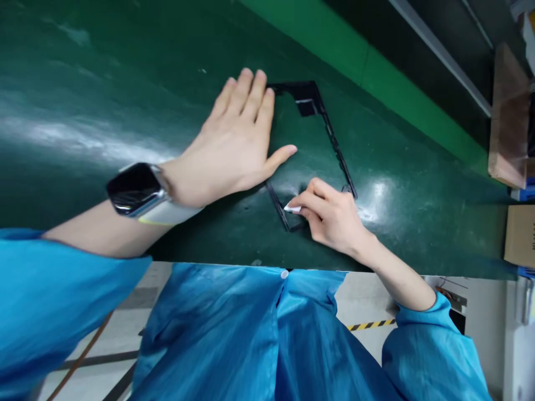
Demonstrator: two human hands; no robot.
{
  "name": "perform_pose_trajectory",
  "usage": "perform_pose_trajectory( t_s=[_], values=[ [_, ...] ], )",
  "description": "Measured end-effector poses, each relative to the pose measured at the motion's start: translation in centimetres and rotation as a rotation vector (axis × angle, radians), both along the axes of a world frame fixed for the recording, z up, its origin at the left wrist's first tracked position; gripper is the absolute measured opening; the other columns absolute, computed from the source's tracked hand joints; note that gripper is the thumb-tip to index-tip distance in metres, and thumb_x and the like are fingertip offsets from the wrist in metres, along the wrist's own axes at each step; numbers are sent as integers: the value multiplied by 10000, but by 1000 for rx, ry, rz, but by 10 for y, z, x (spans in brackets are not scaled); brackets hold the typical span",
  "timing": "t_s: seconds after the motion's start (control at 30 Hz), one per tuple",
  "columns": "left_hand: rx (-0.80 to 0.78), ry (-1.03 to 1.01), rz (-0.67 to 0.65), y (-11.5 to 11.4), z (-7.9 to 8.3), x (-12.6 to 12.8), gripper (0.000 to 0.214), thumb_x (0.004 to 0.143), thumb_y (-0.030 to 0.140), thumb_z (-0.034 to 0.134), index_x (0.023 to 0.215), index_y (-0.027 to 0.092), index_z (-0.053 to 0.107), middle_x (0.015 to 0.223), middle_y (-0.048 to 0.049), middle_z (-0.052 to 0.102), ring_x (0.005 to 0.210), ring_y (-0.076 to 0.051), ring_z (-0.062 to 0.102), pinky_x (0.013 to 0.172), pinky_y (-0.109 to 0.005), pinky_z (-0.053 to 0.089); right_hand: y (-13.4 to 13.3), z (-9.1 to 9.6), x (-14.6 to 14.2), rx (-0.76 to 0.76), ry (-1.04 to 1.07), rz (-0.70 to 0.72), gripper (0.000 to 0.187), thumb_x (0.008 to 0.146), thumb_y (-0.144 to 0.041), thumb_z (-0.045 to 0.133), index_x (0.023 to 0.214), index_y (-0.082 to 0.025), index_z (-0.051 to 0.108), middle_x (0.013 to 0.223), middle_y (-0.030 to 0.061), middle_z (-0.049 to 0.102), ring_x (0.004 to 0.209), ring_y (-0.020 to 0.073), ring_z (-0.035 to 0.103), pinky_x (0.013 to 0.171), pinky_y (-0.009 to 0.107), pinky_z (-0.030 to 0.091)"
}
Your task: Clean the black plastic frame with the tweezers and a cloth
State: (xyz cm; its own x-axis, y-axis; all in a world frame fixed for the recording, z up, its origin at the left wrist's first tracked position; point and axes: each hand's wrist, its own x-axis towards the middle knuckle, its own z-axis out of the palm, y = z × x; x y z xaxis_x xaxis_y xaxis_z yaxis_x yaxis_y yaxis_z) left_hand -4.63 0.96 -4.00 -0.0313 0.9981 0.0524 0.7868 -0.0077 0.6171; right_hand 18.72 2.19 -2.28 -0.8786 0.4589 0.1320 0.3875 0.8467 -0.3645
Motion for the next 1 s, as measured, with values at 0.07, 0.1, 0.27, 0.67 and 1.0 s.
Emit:
perform_pose_trajectory(
  t_s=[0.07, 0.1, 0.27, 0.67, 1.0],
  values=[
    [-2, -15, -8, 13, 0, 7, 1017, 948, 751, 320, 1719, 122, 113, 1860, 0, 31, 1759, -368, 28, 1471, -630, 8, -8, -4, -1, -31, 21, 29, 248, 1055, -140, 535, 1132, -238, 750, 951, -10, 627, 737, 61, 561, 591, 247, 308],
    [-10, -19, 6, 19, 0, 11, 1032, 931, 766, 324, 1720, 130, 125, 1860, 10, 53, 1760, -356, 43, 1478, -598, 11, -11, -5, -2, -39, 34, 39, 256, 1052, -129, 535, 1149, -241, 743, 951, -12, 621, 729, 59, 553, 588, 245, 311],
    [12, 11, -17, 39, 3, 25, 910, 933, 729, 256, 1721, 277, 203, 1837, 141, 140, 1761, -296, 85, 1488, -467, 14, -8, 4, -14, 75, 93, 66, 271, 1034, -54, 512, 1110, -211, 720, 943, -18, 595, 747, 52, 518, 612, 241, 322],
    [-5, 177, -36, 42, 16, 22, 780, 1039, 492, 375, 1671, 55, 239, 1831, -201, 186, 1723, -441, 134, 1422, -718, 131, 3, -12, -36, 331, 320, 135, 198, 1058, -70, 542, 970, -170, 688, 853, -25, 624, 700, 56, 463, 617, 228, 345],
    [-56, 202, -101, 44, 13, 24, 873, 1048, 521, 320, 1680, -35, 88, 1835, -272, -5, 1743, -448, -32, 1441, -671, -12, 2, -4, -47, 495, 289, 91, 214, 984, -26, 606, 853, -187, 658, 744, -60, 594, 626, 63, 403, 568, 262, 289]
  ],
)
